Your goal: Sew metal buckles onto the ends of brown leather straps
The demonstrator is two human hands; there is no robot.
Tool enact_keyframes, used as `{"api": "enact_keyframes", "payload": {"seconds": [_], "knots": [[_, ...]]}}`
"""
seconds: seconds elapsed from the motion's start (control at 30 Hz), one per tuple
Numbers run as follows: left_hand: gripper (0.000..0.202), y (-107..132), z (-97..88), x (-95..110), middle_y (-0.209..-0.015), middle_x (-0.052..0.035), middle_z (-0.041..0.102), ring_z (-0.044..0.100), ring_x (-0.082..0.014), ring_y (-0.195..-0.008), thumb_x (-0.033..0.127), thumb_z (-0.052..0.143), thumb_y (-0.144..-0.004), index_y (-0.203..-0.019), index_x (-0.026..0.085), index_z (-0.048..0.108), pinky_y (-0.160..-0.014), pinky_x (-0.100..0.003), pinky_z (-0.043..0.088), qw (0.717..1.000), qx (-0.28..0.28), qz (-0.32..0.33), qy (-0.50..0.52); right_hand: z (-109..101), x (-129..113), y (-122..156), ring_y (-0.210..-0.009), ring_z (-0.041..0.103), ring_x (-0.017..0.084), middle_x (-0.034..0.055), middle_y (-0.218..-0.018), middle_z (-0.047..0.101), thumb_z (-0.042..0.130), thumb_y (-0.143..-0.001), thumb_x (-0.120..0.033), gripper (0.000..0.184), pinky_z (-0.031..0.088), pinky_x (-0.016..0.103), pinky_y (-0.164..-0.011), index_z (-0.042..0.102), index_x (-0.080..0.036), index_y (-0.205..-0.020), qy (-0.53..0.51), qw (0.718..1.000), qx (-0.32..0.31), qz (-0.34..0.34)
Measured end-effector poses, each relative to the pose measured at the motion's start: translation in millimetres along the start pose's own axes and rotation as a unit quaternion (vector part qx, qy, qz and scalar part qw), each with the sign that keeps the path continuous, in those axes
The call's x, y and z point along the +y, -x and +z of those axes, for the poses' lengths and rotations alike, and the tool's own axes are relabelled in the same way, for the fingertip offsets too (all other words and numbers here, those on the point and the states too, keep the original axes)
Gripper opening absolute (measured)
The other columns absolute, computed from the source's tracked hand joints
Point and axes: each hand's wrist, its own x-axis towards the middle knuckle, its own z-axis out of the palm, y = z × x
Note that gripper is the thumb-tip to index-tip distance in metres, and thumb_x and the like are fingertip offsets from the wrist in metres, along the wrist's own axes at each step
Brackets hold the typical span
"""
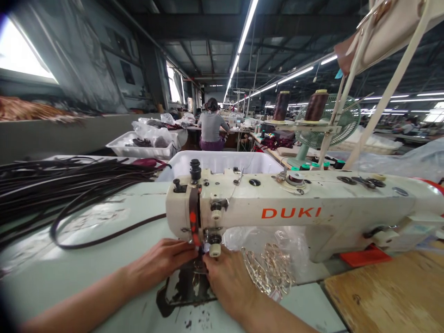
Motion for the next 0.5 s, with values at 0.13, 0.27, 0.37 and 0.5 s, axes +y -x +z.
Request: {"api": "enact_keyframes", "payload": {"seconds": [0.13, 0.27, 0.37, 0.5], "knots": [[0.034, 3, 1.0, 4, -0.099, -0.0068, 0.064, 0.06, -0.0172, -0.089, 0.025, 0.029, -0.097, -0.102, 0.018, 0.062, -0.084, -0.029, 0.048, 0.999, -0.028, 0.014, -0.021, 2, -1, 1, -0.077, 0.062, 0.021, 0.0051, -0.096, 0.067, 0.057, -0.08, -0.012, 0.021, 0.039, 0.029, -0.059, 0.06, -0.021, -0.099, 0.031, 0.999, -0.005, -0.015], [0.032, 5, 1.9, 9, -0.104, -0.0063, 0.063, 0.059, -0.0173, -0.094, 0.024, 0.03, -0.097, -0.107, 0.02, 0.061, -0.087, -0.029, 0.048, 0.999, -0.032, -0.009, -0.01, 0, -1, 2, -0.075, 0.062, 0.021, 0.0058, -0.1, 0.066, 0.054, -0.079, -0.008, 0.027, 0.04, 0.03, -0.058, 0.059, -0.02, -0.102, 0.042, 0.998, -0.025, -0.036], [0.033, 6, 4.4, 7, -0.105, -0.0064, 0.063, 0.059, -0.0176, -0.096, 0.025, 0.03, -0.097, -0.11, 0.02, 0.06, -0.088, -0.029, 0.047, 0.999, -0.032, -0.02, -0.013, -1, 3, 4, -0.076, 0.061, 0.02, 0.0042, -0.094, 0.067, 0.053, -0.079, -0.008, 0.028, 0.04, 0.03, -0.06, 0.059, -0.021, -0.102, 0.027, 0.999, -0.032, -0.034], [0.034, 4, 7.9, 1, -0.105, -0.0075, 0.063, 0.059, -0.0194, -0.094, 0.026, 0.029, -0.097, -0.112, 0.02, 0.059, -0.085, -0.031, 0.048, 0.999, -0.032, -0.019, -0.025, 1, 10, 7, -0.082, 0.061, 0.021, 0.002, -0.091, 0.067, 0.054, -0.075, -0.006, 0.034, 0.042, 0.03, -0.064, 0.058, -0.024, -0.104, 0.007, 1.0, -0.022, -0.021]]}}
